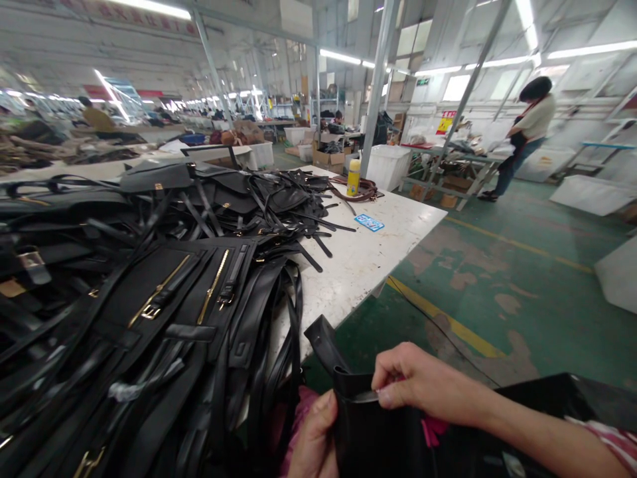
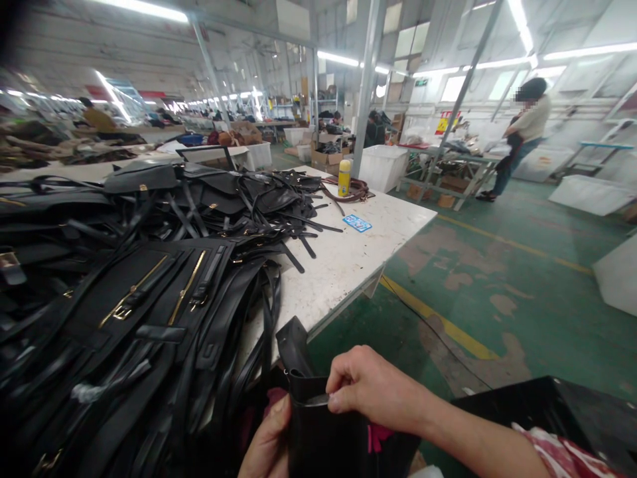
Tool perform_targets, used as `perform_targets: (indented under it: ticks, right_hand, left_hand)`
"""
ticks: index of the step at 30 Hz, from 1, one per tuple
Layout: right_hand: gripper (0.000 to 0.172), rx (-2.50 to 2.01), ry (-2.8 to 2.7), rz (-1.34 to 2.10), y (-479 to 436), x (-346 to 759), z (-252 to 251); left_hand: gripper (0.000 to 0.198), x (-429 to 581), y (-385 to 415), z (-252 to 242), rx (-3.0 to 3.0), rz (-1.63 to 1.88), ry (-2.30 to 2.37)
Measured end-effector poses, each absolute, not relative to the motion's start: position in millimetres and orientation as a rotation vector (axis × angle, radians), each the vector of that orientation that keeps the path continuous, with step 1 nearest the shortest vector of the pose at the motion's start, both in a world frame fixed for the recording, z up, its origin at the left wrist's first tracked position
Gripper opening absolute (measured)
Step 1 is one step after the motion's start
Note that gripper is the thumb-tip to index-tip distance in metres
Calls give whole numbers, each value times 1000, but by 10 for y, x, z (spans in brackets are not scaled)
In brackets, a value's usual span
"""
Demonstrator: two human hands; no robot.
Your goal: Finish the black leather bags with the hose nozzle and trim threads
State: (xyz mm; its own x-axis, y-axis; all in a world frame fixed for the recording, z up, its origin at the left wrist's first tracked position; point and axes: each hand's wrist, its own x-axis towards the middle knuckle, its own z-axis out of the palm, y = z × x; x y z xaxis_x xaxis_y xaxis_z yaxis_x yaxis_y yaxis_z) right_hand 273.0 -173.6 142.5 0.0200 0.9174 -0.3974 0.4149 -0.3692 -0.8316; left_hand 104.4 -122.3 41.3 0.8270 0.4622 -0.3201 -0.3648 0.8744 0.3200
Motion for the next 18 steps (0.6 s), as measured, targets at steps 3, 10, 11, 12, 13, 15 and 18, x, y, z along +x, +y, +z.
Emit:
perform_targets:
  ticks: [3, 10, 11, 12, 13, 15, 18]
  right_hand:
    - [8, -1777, -1307, 1401, -1752, 2725, 1401]
    - [7, -1762, -1191, 1409, -1782, 2693, 1354]
    - [7, -1754, -1172, 1432, -1781, 2691, 1347]
    - [8, -1746, -1152, 1458, -1779, 2688, 1342]
    - [8, -1737, -1132, 1483, -1777, 2686, 1340]
    - [8, -1719, -1095, 1527, -1774, 2683, 1342]
    - [8, -1704, -1050, 1575, -1761, 2676, 1363]
  left_hand:
    - [24, 1034, -1215, 411, 245, 388, 346]
    - [23, 1039, -1231, 414, 275, 414, 346]
    - [24, 1036, -1235, 416, 279, 411, 342]
    - [25, 1031, -1238, 418, 287, 406, 340]
    - [26, 1025, -1242, 418, 298, 401, 341]
    - [26, 1014, -1248, 416, 321, 392, 345]
    - [29, 1003, -1253, 403, 347, 404, 346]
